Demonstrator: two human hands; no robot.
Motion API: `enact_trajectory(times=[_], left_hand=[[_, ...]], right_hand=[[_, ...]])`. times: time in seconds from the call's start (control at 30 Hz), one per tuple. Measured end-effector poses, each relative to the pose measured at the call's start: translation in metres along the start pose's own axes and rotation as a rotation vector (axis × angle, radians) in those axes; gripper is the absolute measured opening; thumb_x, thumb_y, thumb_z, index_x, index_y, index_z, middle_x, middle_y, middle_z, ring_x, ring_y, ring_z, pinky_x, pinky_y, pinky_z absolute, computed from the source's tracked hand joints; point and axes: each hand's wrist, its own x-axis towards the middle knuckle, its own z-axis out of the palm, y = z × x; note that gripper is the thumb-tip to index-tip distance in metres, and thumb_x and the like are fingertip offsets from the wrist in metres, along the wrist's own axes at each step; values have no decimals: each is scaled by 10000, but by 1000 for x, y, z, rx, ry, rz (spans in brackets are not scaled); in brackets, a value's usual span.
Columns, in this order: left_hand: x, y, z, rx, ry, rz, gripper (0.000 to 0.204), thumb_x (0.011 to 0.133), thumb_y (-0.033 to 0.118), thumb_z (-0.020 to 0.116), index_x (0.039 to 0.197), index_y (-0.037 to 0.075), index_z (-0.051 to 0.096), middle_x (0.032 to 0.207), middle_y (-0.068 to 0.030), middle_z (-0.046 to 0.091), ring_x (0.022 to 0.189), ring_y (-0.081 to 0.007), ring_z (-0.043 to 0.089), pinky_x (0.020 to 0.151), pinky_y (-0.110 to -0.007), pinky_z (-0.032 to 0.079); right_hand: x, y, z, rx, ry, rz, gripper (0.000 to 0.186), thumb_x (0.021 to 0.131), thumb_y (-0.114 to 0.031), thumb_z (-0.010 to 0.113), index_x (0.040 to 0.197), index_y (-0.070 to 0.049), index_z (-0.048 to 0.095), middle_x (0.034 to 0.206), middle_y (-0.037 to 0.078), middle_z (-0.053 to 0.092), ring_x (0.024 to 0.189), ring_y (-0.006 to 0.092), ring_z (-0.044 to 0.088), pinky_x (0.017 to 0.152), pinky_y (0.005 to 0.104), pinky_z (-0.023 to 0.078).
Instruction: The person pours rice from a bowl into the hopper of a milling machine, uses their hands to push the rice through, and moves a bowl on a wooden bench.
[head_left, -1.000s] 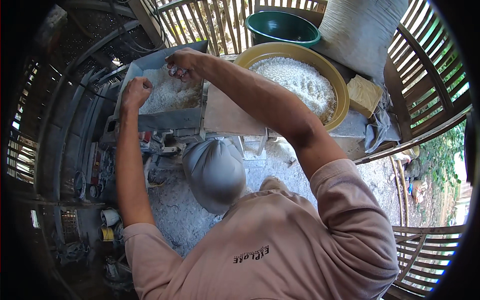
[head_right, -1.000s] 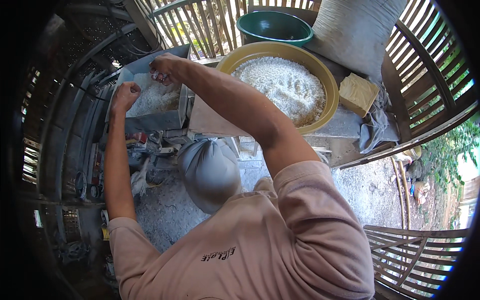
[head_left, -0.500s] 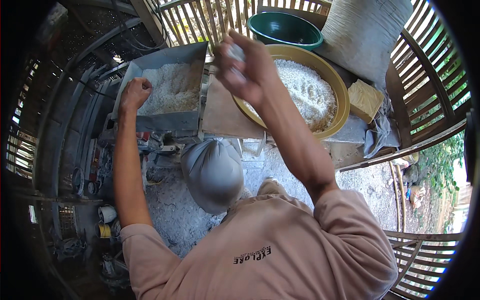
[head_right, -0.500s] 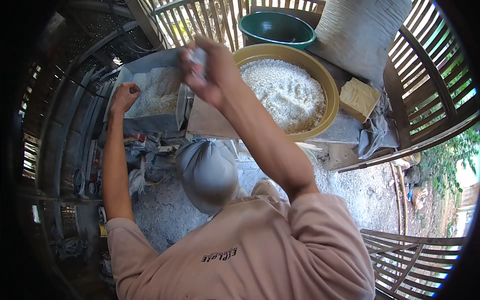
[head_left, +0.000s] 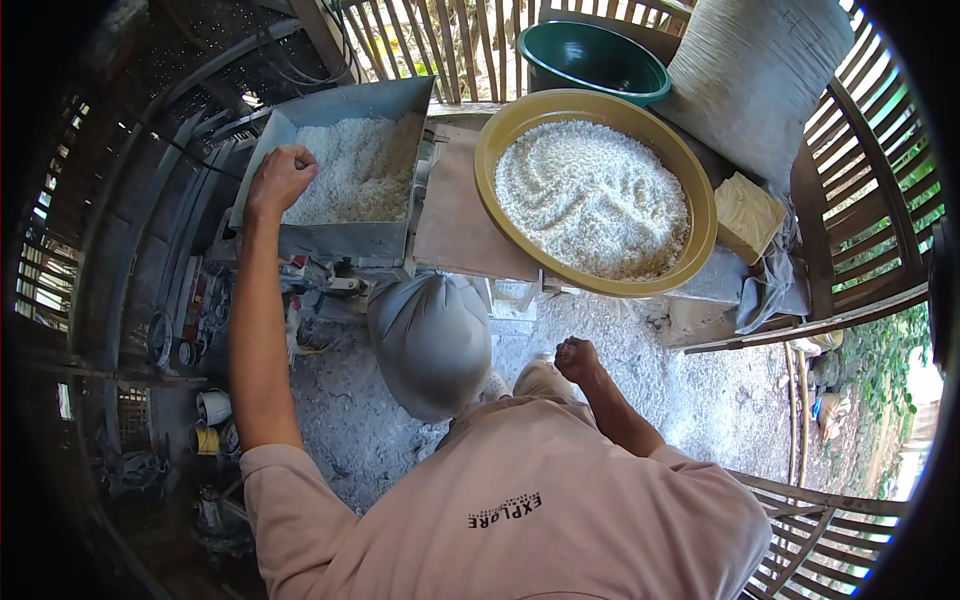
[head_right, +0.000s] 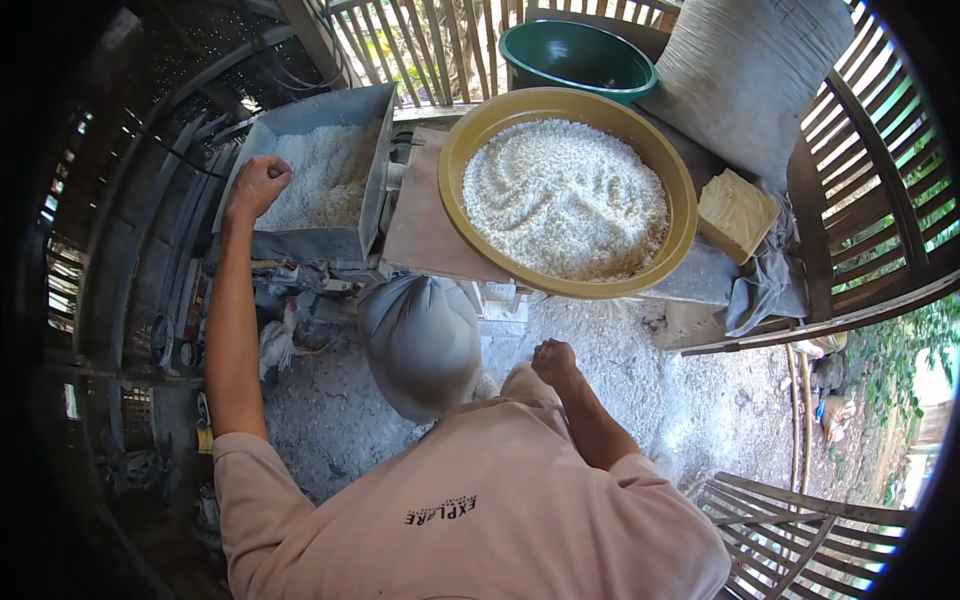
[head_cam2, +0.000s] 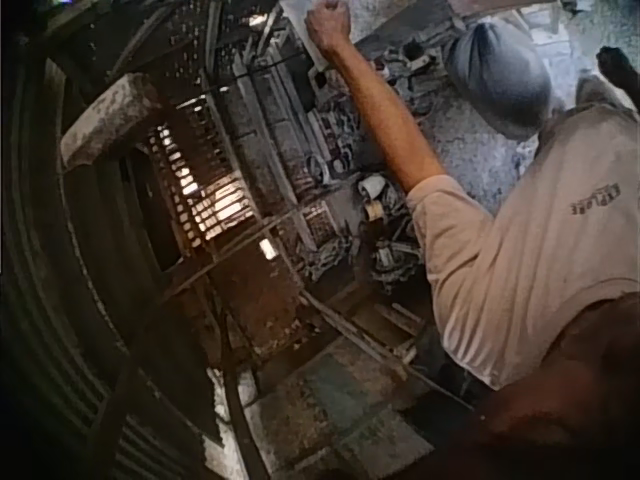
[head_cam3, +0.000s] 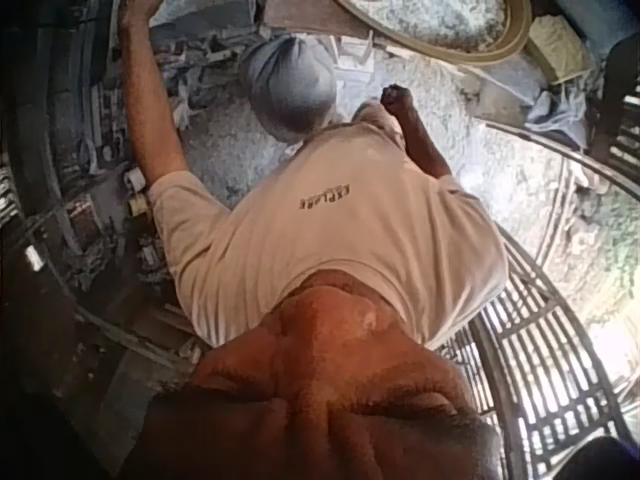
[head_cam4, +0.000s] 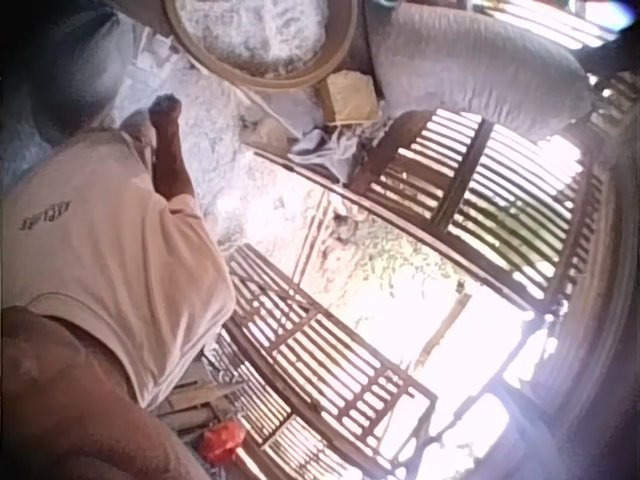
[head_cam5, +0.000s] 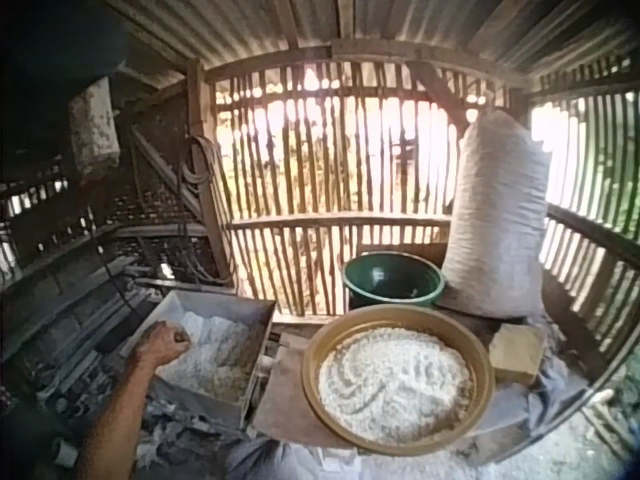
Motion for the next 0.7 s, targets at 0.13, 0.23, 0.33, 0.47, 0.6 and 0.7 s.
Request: enact_trajectory(times=[0.13, 0.23, 0.33, 0.47, 0.6, 0.7], left_hand=[[-1, 5, -4, -5, -10, -40, 192, 747, 191, 680, 853, 30, 684, 840, -130, 688, 815, -268, 666, 742, -346, 502], [1, 1, -1, -32, -13, -63, 203, 743, 204, 687, 851, 32, 684, 841, -131, 687, 819, -264, 664, 737, -347, 501], [0, -2, -1, 2, -1, -68, 213, 738, 219, 693, 847, 37, 685, 831, -130, 685, 813, -259, 664, 729, -346, 500], [2, -6, 0, 12, 8, -75, 218, 735, 229, 694, 843, 40, 686, 822, -127, 685, 803, -259, 663, 725, -344, 500], [2, -11, -2, 9, 6, -102, 218, 738, 235, 692, 842, 44, 688, 822, -124, 684, 805, -259, 662, 725, -345, 499], [4, -12, -2, 14, 10, -87, 220, 741, 238, 690, 844, 44, 690, 822, -125, 684, 803, -260, 663, 728, -344, 499]], right_hand=[[67, -40, -29, -90, -20, -75, 194, 914, -197, 370, 762, -137, 475, 648, 26, 501, 620, 186, 504, 525, 332, 417], [85, -60, 14, -211, 169, -249, 192, 917, -215, 379, 765, -123, 451, 621, 25, 443, 558, 169, 452, 479, 289, 374], [94, -81, 59, -548, 303, -326, 190, 921, -231, 404, 782, -117, 463, 638, 28, 446, 581, 166, 456, 525, 308, 400], [114, -96, 89, -869, 454, -486, 191, 922, -241, 421, 800, -106, 478, 650, 33, 462, 597, 170, 472, 546, 321, 417], [124, -93, 96, -1100, 600, -643, 196, 922, -251, 437, 818, -95, 492, 662, 38, 477, 612, 173, 489, 566, 334, 433], [117, -88, 79, -1190, 697, -737, 202, 922, -259, 450, 831, -87, 503, 671, 41, 489, 624, 176, 501, 582, 344, 446]])
